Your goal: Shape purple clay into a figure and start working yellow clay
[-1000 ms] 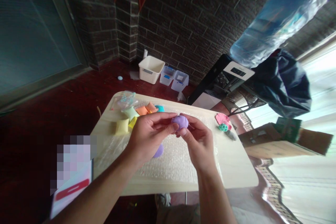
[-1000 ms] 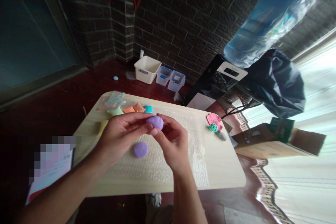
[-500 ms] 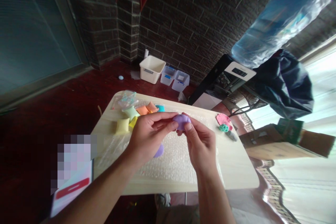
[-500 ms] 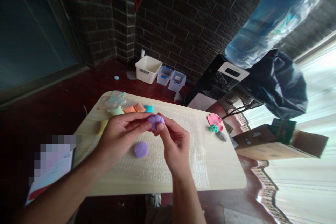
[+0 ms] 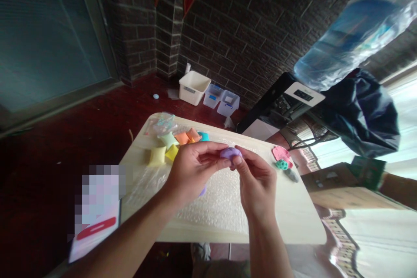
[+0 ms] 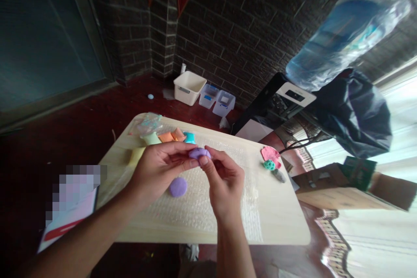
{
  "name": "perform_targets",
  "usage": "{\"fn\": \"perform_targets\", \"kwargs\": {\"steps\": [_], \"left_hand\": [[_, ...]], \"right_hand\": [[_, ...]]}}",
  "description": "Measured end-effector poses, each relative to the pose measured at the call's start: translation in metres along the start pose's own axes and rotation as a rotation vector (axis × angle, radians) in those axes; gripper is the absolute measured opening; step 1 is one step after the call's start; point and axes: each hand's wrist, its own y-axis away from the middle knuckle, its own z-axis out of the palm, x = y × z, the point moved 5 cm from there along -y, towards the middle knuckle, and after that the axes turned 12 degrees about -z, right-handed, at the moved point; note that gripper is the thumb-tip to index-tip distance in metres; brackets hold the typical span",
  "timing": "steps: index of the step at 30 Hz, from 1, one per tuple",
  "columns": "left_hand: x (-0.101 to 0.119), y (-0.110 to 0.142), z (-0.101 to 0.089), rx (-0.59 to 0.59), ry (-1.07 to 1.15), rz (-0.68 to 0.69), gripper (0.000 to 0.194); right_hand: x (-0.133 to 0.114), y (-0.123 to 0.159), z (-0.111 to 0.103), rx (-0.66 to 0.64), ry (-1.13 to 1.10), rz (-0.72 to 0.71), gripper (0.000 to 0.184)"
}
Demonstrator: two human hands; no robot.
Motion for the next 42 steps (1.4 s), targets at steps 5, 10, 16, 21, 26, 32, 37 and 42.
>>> {"fn": "perform_targets", "kwargs": {"steps": [5,10,16,21,26,32,37,42], "left_hand": [[0.002,0.001,0.0,-0.001,0.013,0.002,0.026],[0.005,0.002,0.002,0.028,-0.009,-0.039,0.027],[0.002,0.0,0.0,0.021,-0.012,-0.031,0.022],[0.005,0.002,-0.002,0.03,-0.068,-0.012,0.022],[0.004,0.002,0.001,0.001,-0.015,-0.006,0.016],[0.001,0.0,-0.003,0.008,0.007,-0.029,0.019],[0.001,0.002,-0.001,0.02,0.033,0.006,0.028],[0.004,0.004,-0.005,0.097,-0.16,0.135,0.021]], "right_hand": [[0.001,0.001,0.002,-0.032,-0.028,0.02,0.018],[-0.001,0.001,0.003,-0.073,-0.003,-0.019,0.019],[-0.002,0.001,0.001,0.015,-0.064,0.016,0.024],[-0.001,0.0,-0.002,0.017,0.014,-0.031,0.017],[-0.001,-0.001,-0.007,0.061,0.037,-0.035,0.017],[-0.002,0.001,-0.003,0.042,-0.002,-0.012,0.014],[0.002,0.003,0.002,0.06,-0.004,-0.005,0.022],[-0.004,0.003,0.008,-0.018,0.097,-0.067,0.02]]}}
